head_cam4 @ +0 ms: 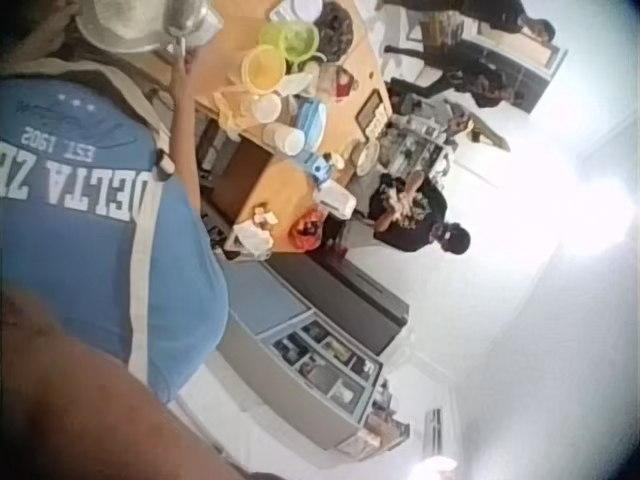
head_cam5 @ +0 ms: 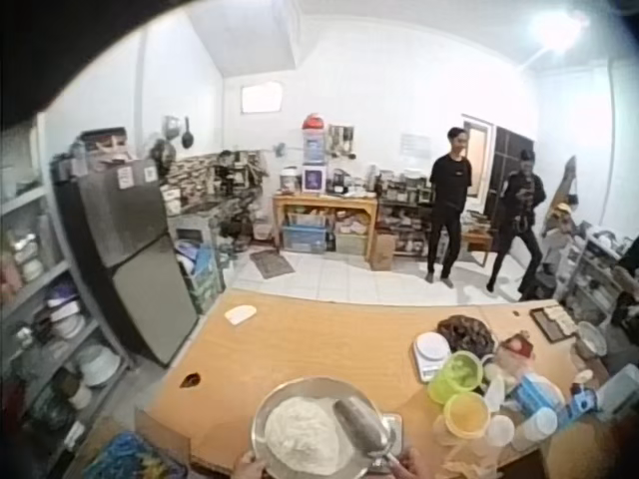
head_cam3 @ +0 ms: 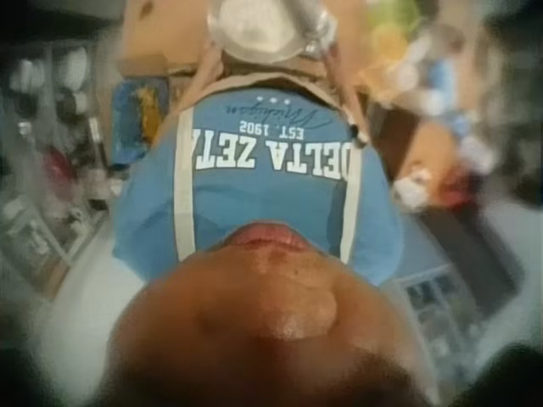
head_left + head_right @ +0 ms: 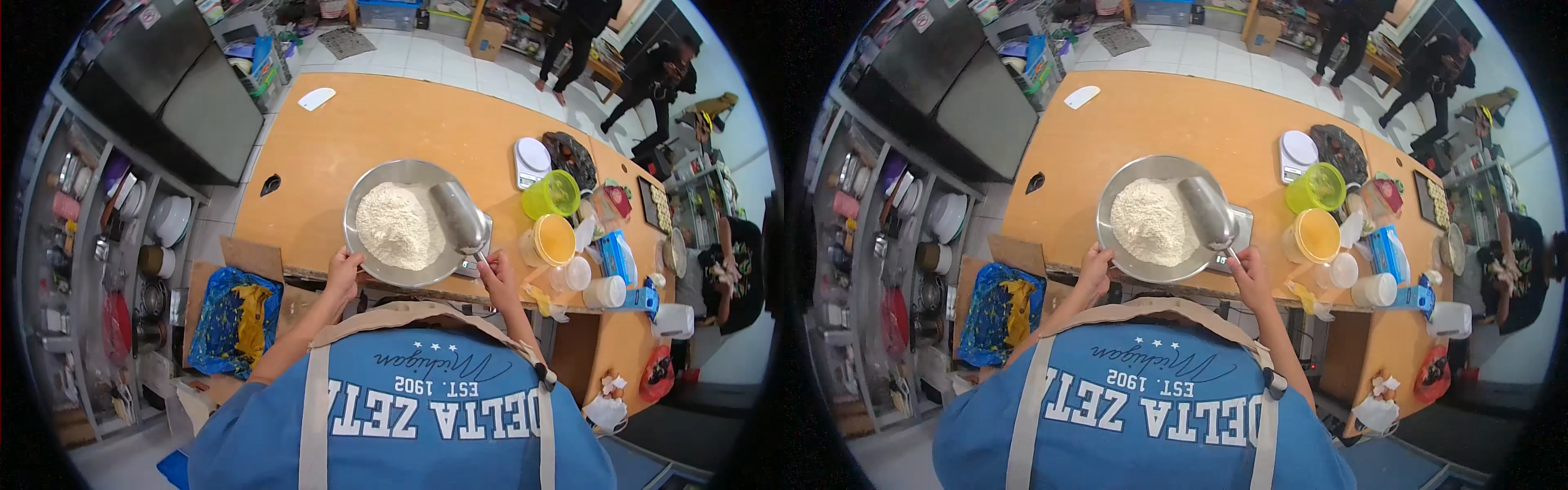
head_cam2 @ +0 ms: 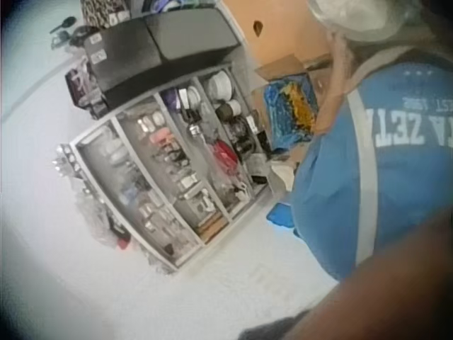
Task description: The person pours flour from a bowl into a large mixing bowl, cracks and separates egg yolks into a container on a digital scale, and pours milk from a carton into the container.
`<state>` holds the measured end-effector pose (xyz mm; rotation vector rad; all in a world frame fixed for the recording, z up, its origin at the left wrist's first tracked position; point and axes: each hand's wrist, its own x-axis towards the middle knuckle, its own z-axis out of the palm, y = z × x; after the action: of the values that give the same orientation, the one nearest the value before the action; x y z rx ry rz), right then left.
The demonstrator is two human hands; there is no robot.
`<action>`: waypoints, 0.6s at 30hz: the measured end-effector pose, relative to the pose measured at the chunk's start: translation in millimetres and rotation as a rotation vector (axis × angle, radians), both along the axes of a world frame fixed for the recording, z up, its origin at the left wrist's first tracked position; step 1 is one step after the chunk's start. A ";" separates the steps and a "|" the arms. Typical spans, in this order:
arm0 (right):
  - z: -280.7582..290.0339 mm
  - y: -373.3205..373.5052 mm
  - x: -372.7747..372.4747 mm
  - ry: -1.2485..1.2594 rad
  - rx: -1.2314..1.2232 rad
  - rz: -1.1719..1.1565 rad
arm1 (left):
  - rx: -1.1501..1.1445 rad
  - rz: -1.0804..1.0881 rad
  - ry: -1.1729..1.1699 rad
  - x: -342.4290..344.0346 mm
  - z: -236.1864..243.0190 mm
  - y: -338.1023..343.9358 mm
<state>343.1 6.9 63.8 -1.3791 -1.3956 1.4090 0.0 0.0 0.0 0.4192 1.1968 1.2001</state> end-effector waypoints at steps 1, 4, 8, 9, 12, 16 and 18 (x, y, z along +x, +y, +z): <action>-6.3 -0.3 1.6 -0.023 0.056 -0.054 | 0.008 0.040 -0.016 -1.0 8.0 -3.0; -9.2 6.0 12.9 -0.093 0.168 -0.094 | 0.009 0.155 -0.042 -1.5 8.0 -7.1; -14.4 12.0 6.4 -0.357 0.440 -0.155 | -0.013 0.244 -0.007 -30.1 -1.9 -13.3; -10.9 15.5 5.9 -0.359 0.437 -0.157 | -0.016 0.240 -0.008 -31.2 -5.5 -13.5; -4.9 23.5 7.8 -0.678 0.453 -0.141 | 0.020 0.265 -0.111 -29.6 -12.0 -12.7; -37.6 36.2 13.5 -0.802 0.407 -0.036 | 0.074 0.262 -0.115 -28.8 -10.0 -19.6; -52.2 36.0 16.5 -0.774 0.402 -0.014 | 0.022 0.181 -0.127 -36.9 -15.6 -35.4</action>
<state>359.7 42.9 11.6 -1.7159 -1.9979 0.5145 -36.9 -35.4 -15.6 0.2504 1.1300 1.3758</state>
